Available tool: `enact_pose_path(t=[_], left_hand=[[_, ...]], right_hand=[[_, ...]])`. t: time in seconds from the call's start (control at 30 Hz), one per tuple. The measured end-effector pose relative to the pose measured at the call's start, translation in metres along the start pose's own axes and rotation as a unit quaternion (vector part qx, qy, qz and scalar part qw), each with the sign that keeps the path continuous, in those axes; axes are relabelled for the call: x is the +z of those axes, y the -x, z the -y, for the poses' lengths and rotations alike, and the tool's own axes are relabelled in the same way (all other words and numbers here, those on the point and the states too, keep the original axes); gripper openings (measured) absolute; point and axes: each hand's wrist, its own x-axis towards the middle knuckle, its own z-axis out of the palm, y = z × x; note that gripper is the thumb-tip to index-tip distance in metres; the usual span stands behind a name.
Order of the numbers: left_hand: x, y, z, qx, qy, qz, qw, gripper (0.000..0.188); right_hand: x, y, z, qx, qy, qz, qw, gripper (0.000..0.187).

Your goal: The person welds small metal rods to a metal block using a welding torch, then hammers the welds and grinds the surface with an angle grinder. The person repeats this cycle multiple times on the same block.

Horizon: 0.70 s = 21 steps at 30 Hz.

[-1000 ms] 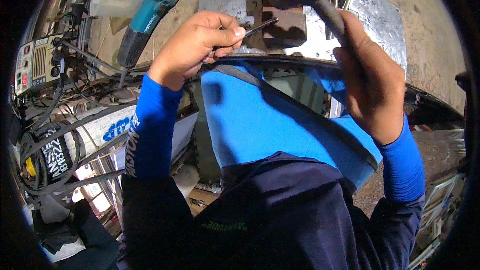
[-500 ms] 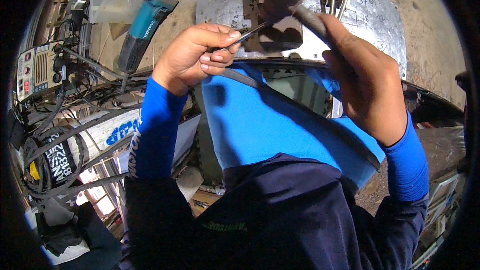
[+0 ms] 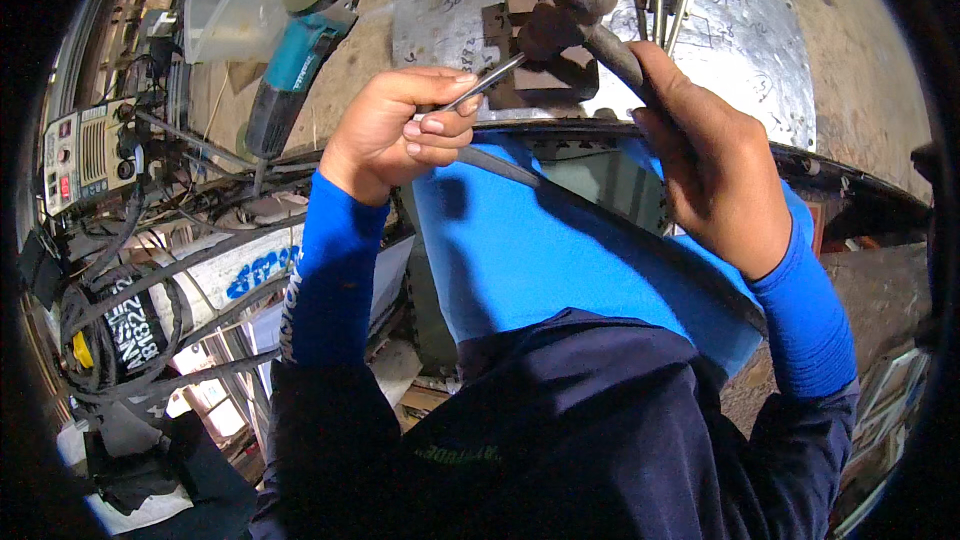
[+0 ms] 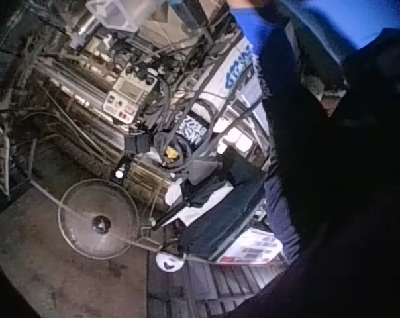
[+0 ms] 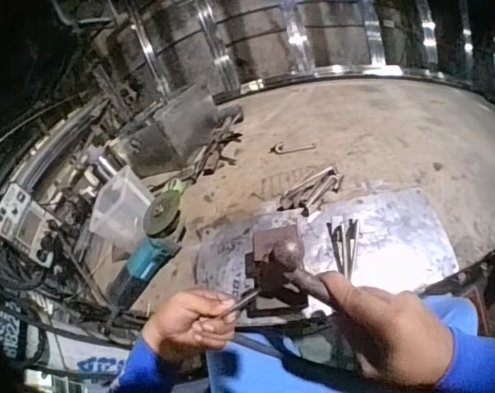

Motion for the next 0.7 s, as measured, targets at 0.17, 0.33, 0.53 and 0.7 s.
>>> enact_pose_path(t=[0.17, 0.33, 0.53, 0.7], left_hand=[[0.004, 0.001, 0.003, 0.045, -0.106, -0.041, 0.992, 0.024], [0.014, -0.001, 0.006, 0.157, -0.455, -0.144, 0.865, 0.021], [0.003, -0.024, 0.009, 0.404, -0.705, -0.22, 0.539, 0.012], [-0.012, -0.026, 0.02, 0.441, -0.717, -0.244, 0.481, 0.014]], right_hand=[[-0.016, 0.014, -0.026, -0.014, -0.008, -0.141, 0.99, 0.039], [-0.097, 0.047, -0.129, 0.117, 0.143, -0.255, 0.949, 0.043], [-0.157, 0.056, -0.229, 0.24, 0.312, -0.14, 0.908, 0.041], [-0.175, 0.124, -0.201, 0.162, 0.349, -0.251, 0.888, 0.034]])
